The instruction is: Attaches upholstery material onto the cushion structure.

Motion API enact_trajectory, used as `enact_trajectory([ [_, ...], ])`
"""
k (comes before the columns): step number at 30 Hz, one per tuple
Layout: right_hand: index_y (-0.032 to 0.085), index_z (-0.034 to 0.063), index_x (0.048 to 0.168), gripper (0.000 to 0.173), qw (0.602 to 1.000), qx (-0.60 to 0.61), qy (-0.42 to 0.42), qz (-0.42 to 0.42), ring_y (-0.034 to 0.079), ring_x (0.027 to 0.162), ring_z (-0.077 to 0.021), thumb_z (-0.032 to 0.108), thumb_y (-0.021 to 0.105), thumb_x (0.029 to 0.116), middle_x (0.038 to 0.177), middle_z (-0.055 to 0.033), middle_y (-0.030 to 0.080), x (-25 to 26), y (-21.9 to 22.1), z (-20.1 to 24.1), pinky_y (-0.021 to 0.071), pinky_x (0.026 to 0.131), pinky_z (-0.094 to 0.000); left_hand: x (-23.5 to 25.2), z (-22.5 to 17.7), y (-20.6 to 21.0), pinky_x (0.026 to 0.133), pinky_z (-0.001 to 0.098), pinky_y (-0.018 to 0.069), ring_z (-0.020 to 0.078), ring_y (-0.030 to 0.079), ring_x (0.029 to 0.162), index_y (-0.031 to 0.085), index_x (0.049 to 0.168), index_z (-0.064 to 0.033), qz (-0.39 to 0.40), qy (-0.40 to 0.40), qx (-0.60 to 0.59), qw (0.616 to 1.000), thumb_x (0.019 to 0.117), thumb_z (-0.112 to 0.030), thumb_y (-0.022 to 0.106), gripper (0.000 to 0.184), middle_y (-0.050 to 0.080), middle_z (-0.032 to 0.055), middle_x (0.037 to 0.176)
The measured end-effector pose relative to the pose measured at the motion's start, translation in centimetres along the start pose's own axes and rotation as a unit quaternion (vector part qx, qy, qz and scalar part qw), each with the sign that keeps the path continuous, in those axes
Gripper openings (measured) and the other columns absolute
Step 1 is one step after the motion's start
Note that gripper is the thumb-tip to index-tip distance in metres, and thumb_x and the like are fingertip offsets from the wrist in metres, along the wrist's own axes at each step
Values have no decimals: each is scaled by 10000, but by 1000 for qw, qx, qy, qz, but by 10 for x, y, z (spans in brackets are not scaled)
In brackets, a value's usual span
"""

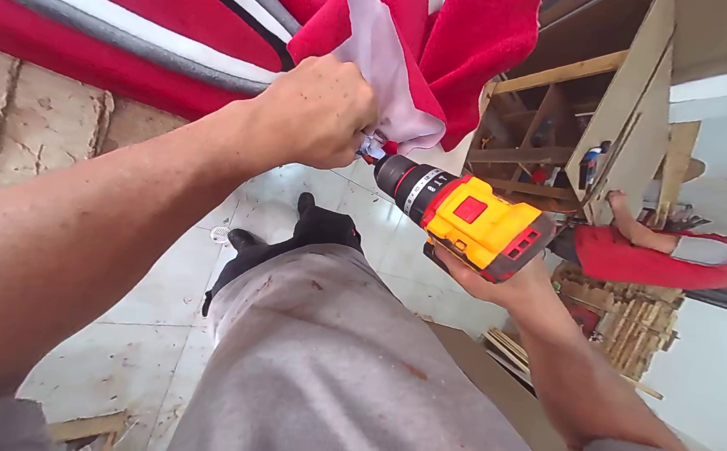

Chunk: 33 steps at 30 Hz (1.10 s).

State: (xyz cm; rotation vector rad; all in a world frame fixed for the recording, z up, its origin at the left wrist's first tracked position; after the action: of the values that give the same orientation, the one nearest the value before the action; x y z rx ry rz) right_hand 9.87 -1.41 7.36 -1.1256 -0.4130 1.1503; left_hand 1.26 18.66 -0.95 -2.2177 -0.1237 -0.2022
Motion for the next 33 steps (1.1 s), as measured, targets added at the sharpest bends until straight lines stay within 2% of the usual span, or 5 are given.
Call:
enact_trajectory([
  [8,723,152,972,311,1000,6,-3,-10,663,810,52,374,762,757,856,88,711,5,5,-4,570,736,-221,0,-1,-2,618,569,461,347,658,754,659,797,-64,-9,-11,14,1000,944,-174,510,237,631,121,771],
  [17,700,197,924,234,1000,-21,-20,2,667,739,-22,334,752,742,797,79,682,11,2,4,565,633,-331,-2,0,-7,695,584,492,322,674,799,713,861,-73,0,-34,17,999,954,-194,552,222,678,111,820],
  [27,686,186,1056,361,990,-121,-47,47,684,862,-54,371,725,748,914,46,697,37,-13,25,575,736,-381,-5,4,-1,703,591,488,347,668,838,686,838,-77,0,-36,28,999,959,-185,553,210,667,121,832],
  [31,688,190,888,266,981,-174,-84,36,675,742,-99,371,714,696,774,34,670,34,-15,46,516,607,-408,-4,2,-1,717,594,486,349,671,866,695,859,-76,8,-29,33,999,971,-200,543,226,676,123,853],
  [33,683,184,862,247,976,-196,-84,49,671,736,-133,378,706,711,760,18,661,38,-18,52,500,600,-436,-3,2,-1,721,598,488,353,672,877,696,863,-79,6,-29,37,999,974,-203,540,228,677,125,861],
])
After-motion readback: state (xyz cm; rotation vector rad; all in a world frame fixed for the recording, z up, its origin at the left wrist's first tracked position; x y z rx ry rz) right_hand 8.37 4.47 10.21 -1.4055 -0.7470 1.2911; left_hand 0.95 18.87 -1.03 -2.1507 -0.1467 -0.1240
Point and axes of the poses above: each hand's wrist, its own x-axis towards the middle knuckle, its own y-axis out of the palm, z = x × y, the point moved 8 cm from there along x, towards the middle knuckle
